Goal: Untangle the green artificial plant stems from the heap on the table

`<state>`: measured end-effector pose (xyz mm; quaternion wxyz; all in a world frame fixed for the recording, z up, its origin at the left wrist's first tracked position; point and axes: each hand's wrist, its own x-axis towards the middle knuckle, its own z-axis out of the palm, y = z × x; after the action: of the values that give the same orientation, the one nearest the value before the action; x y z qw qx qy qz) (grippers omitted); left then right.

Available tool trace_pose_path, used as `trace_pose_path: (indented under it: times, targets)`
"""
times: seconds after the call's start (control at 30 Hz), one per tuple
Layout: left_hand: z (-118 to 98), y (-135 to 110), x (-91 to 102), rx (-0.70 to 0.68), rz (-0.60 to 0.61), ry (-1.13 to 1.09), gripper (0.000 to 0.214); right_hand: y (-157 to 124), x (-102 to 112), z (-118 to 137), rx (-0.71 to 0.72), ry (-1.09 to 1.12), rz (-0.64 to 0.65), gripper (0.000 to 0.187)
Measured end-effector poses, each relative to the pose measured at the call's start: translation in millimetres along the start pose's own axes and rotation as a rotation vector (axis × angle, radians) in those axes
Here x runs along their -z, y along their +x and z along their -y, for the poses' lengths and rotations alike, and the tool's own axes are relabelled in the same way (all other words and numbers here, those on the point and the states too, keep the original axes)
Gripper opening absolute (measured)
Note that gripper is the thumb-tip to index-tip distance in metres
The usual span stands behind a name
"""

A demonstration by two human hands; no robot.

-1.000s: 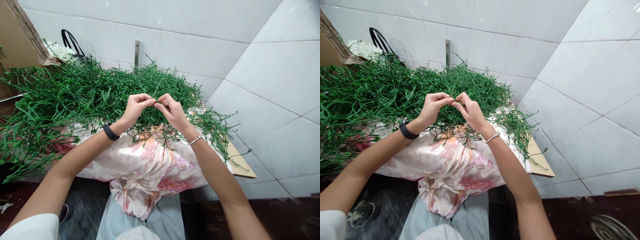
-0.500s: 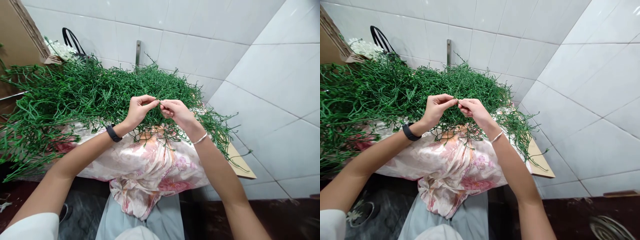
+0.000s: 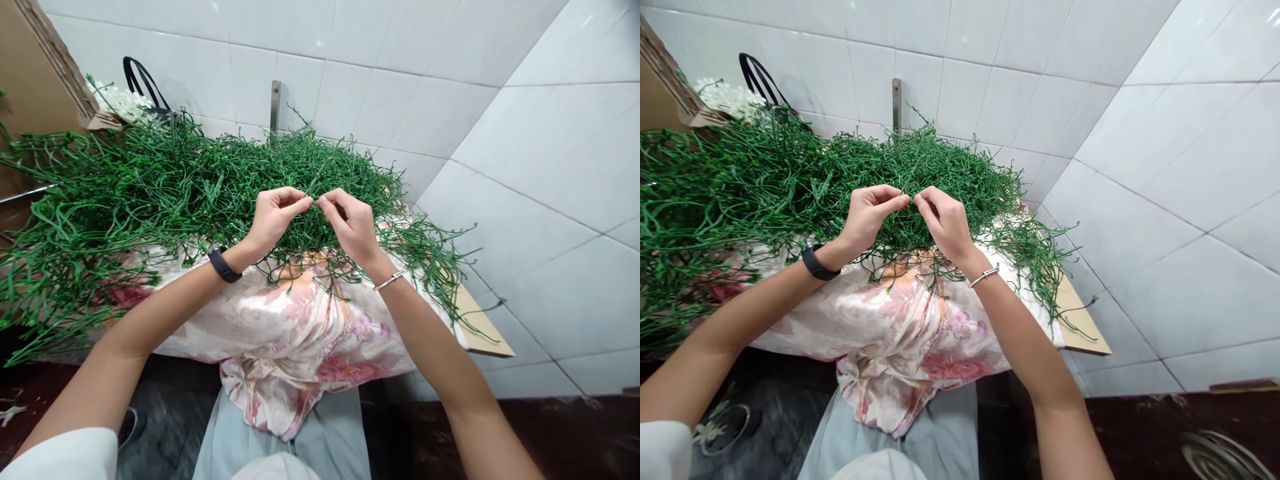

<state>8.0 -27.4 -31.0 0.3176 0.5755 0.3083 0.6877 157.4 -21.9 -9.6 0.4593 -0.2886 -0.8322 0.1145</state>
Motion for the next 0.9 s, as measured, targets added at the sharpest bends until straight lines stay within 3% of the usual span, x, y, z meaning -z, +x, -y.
trace_pose_path:
  times: [0.27,0.47,0.6,0.77,0.9]
  targets:
    - [-2.5,0.1,0.0,0.026,-0.014,-0.002,0.019,0.2,0.3,-7.5,0.078,-0.144,-0.006,0.023]
    - [-0.8,-0.4,0.1,0.031,0.012,0.023,0.016,-1.4,1.2,-3.2,0.112,-0.197,0.063,0.024]
    - [-0.6,-0.6,-0.3,0.010,0.039,-0.010,0.014,0.6,-0.8,0.4,-0.098,0.147,0.095,0.026]
    - [-2.8,-3.4,-2.8,0.002,0.045,-0.018,0.016,5.0,2.5,-2.0,-0.416,0.678,0.240,0.025]
    - [-1.3,-4.0,-2.7,-0.004,0.045,-0.013,0.017,5.7,3.8,-3.0,-0.450,0.736,0.309,0.024]
